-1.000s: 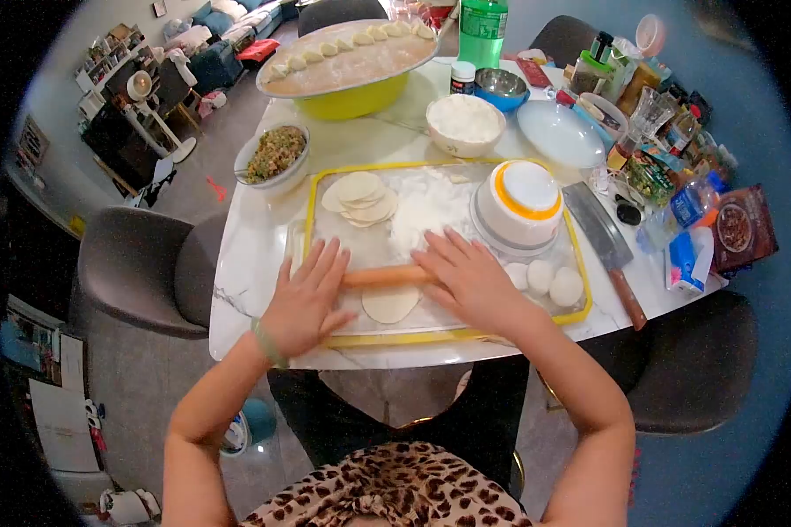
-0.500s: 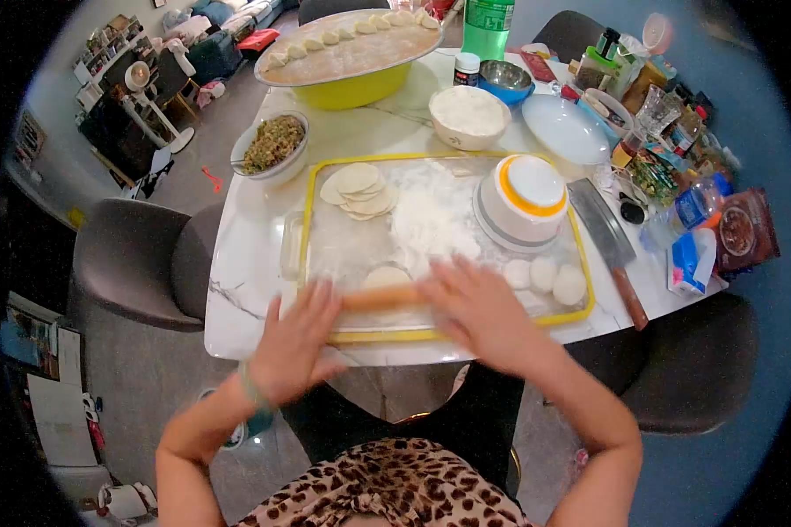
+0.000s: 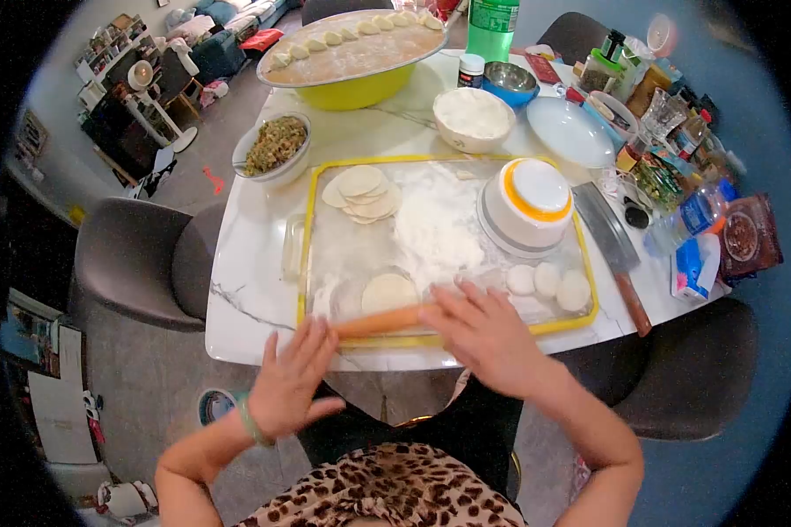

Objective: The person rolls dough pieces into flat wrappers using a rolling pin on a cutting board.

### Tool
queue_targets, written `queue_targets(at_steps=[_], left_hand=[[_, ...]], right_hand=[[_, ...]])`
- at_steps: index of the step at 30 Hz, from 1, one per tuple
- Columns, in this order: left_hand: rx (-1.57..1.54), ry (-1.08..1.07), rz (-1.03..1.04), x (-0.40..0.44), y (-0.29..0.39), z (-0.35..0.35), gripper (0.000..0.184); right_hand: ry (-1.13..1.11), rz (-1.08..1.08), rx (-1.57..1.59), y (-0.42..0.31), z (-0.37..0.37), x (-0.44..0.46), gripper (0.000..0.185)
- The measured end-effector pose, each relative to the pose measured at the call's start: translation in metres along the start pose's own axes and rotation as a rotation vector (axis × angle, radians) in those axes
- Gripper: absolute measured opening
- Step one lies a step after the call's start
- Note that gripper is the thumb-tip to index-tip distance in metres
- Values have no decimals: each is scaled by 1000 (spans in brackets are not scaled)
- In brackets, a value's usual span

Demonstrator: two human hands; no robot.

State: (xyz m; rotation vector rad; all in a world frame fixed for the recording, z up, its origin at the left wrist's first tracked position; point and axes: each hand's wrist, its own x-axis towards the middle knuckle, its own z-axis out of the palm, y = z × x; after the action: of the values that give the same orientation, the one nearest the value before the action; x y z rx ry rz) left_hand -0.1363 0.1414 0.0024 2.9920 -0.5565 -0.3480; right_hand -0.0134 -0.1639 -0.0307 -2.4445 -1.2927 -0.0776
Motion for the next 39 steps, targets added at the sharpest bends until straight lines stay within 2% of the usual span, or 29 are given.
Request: queue_targets(at_steps=[3,5,7,9,11,13,14,16,21,23,24,26,27,29,30,32,34,37,39], left_hand=[[-13,32,33,-3,-5,11,94],[-10,100,-68,31,-21,2,91],[-5,184,-83,59,-33,-2,87],[28,373,-152,76,-32,-6,84],[55,409,-114,75,-11,-9,85],[3,350,148,75,6,-4,86],[-28,304,189,82,12,0,89],[-14,281,222,101,12,6,87],[35,221,240,107,14,10,82],[51,305,282,99,14,16,69],[56,302,285,97,14,20,69],[48,385,347,93,11,29,54],[53,381,344,90,5,34,54],[-431,474,362,84,-4,39,49],[-425,472,359,81,-1,28,49],[-1706,255,-352,75,8,-6,41],[-1788,273,-351,72,1,-20,41],[-1868,304,-337,73,-16,-20,40],[-1824,388,-413,78,-24,-21,38]], right_hand=[[-10,-34,-106,-15,-3,-2,48],[178,-78,-59,7,11,27,43],[237,-71,-52,21,15,52,39],[275,-107,-114,28,14,62,38],[303,-87,-138,32,8,59,38],[366,92,-122,35,-1,50,36],[366,92,-124,38,-4,45,36],[460,159,-21,45,-12,36,33],[478,233,103,28,-25,6,32],[475,259,143,21,-27,-3,32],[481,263,162,20,-27,-6,33],[490,267,188,17,-28,-10,33],[492,265,236,16,-29,-12,33],[497,261,290,14,-28,-14,34],[513,275,374,13,-28,-16,34],[526,283,465,11,-26,-19,35],[555,342,681,10,-26,-23,36],[556,402,796,5,-27,-33,36],[546,396,764,7,-26,-44,37]])
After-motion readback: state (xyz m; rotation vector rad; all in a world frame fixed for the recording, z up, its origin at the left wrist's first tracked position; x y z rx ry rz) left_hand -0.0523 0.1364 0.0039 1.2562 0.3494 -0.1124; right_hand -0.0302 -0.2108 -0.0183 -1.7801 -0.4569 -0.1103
